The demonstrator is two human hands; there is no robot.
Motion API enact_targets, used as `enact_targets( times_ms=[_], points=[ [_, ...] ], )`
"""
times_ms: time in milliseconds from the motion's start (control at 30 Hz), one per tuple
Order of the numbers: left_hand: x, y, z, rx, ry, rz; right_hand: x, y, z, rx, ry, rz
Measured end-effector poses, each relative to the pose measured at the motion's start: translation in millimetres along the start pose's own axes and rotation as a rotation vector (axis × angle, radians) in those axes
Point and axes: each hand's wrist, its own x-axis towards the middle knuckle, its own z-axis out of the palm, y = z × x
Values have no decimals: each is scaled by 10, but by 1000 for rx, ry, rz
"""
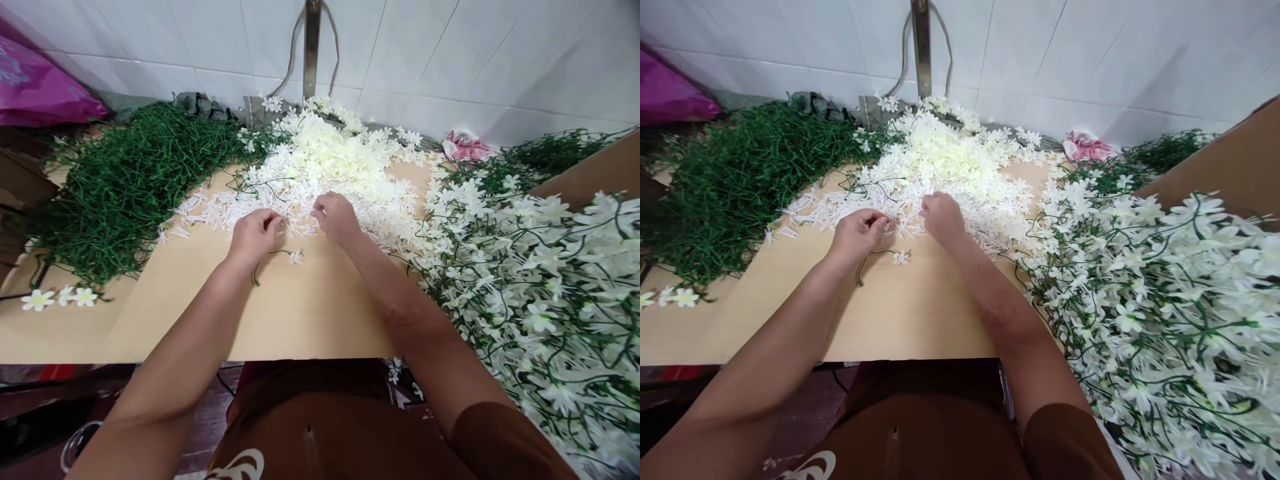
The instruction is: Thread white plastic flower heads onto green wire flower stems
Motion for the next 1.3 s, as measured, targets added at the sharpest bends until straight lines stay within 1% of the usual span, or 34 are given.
enact_targets(
  times_ms=[67, 133, 233, 300, 367, 467, 533, 667, 767, 867, 933, 1000, 1067, 1100, 1133, 1200, 1233, 1300],
  points=[
    [15, 57, -8, 0, 1, 5, -18, 78, -68, 193, 117, 58],
    [39, 149, 4, -2, -15, 32, -46, 164, -126, 411, 171, 147],
    [84, 343, 85, -65, -83, 81, -114, 273, -177, 728, 166, 264],
    [117, 487, 179, -159, -137, 92, -168, 319, -188, 867, 169, 281],
    [150, 620, 291, -269, -183, 81, -218, 338, -191, 943, 146, 260],
    [189, 772, 442, -404, -214, 70, -278, 333, -203, 980, 90, 222],
    [201, 836, 508, -460, -208, 75, -311, 323, -222, 990, 92, 226],
    [212, 906, 545, -526, -221, 47, -372, 324, -276, 950, 126, 259],
    [239, 949, 529, -545, -237, -25, -405, 340, -317, 886, 122, 200],
    [274, 1008, 519, -696, -265, -134, -423, 356, -366, 853, 145, 129],
    [298, 1051, 529, -821, -321, -221, -431, 366, -406, 811, 171, 92],
    [330, 1084, 554, -879, -392, -288, -438, 385, -445, 752, 220, 80],
    [382, 1096, 590, -855, -427, -294, -440, 426, -481, 711, 291, 101],
    [415, 1091, 612, -809, -408, -270, -438, 458, -496, 703, 331, 124],
    [450, 1080, 636, -740, -361, -234, -433, 496, -511, 704, 372, 151],
    [515, 1047, 691, -539, -251, -134, -419, 587, -537, 728, 453, 212],
    [538, 1032, 723, -419, -214, -82, -411, 632, -547, 748, 486, 242],
    [554, 1019, 797, -176, -210, 24, -397, 704, -558, 785, 517, 290]
  ],
)
